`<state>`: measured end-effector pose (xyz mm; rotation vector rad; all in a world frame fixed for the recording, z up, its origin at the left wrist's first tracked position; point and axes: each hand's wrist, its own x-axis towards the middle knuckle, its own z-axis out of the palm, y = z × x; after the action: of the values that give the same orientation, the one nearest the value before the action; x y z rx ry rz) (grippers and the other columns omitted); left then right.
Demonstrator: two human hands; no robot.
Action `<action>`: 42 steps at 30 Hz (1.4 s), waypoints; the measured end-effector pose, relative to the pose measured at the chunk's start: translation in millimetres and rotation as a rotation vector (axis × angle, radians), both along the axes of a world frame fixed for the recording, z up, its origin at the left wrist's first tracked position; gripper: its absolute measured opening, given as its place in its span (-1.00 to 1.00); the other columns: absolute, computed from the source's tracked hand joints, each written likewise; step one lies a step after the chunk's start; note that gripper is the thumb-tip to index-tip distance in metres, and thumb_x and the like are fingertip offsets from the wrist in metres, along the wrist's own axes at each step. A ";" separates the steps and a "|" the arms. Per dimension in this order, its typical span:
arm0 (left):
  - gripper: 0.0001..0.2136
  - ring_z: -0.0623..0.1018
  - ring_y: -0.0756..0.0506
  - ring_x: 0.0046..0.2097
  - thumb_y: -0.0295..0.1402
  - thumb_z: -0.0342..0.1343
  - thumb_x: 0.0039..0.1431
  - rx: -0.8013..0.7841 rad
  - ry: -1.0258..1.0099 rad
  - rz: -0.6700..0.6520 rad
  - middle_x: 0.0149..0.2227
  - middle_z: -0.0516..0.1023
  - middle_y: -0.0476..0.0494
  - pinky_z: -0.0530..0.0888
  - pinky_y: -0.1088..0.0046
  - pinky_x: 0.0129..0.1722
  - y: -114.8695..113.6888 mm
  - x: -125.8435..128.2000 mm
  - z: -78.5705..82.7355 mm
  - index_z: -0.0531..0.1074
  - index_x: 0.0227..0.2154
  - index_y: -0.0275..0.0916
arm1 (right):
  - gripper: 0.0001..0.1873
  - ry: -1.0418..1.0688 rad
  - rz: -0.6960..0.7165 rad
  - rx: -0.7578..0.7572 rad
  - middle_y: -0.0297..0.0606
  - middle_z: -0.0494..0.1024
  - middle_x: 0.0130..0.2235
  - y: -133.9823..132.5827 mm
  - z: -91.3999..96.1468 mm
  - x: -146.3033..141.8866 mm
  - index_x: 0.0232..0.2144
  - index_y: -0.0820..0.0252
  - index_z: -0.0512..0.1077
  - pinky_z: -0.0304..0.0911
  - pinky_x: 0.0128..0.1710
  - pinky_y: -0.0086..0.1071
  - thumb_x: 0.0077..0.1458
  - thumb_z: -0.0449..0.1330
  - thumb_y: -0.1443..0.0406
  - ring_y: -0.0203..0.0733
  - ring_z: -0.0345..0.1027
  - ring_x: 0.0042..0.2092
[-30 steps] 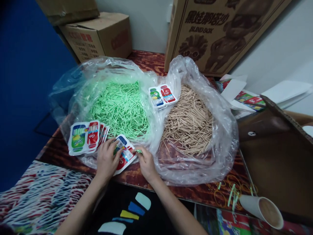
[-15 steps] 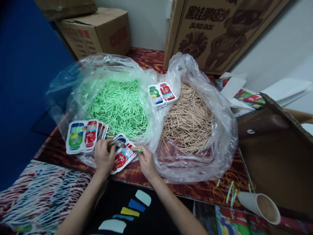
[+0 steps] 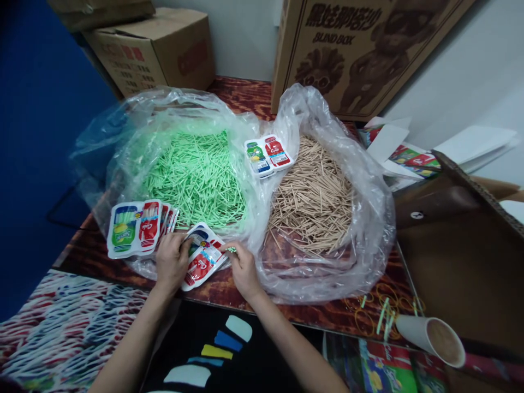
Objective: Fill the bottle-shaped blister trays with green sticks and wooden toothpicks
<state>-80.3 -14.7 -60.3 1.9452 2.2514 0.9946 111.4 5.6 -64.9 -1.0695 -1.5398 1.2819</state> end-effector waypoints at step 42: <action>-0.77 0.48 -0.12 -0.15 -0.44 -0.01 0.25 0.223 -0.106 -0.090 -0.18 0.49 -0.20 0.43 0.31 -0.13 1.2 -10.9 16.0 0.51 -0.13 -0.23 | -0.87 0.081 -0.131 -0.025 -0.33 0.56 -0.31 -0.6 15.2 2.9 -0.35 0.12 0.49 0.22 -0.13 -0.38 0.14 0.12 0.33 -0.19 0.40 -0.21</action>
<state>-91.2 -13.5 -44.2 1.9984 2.0557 1.3535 114.3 5.0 -49.8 -1.1028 -1.3738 1.2418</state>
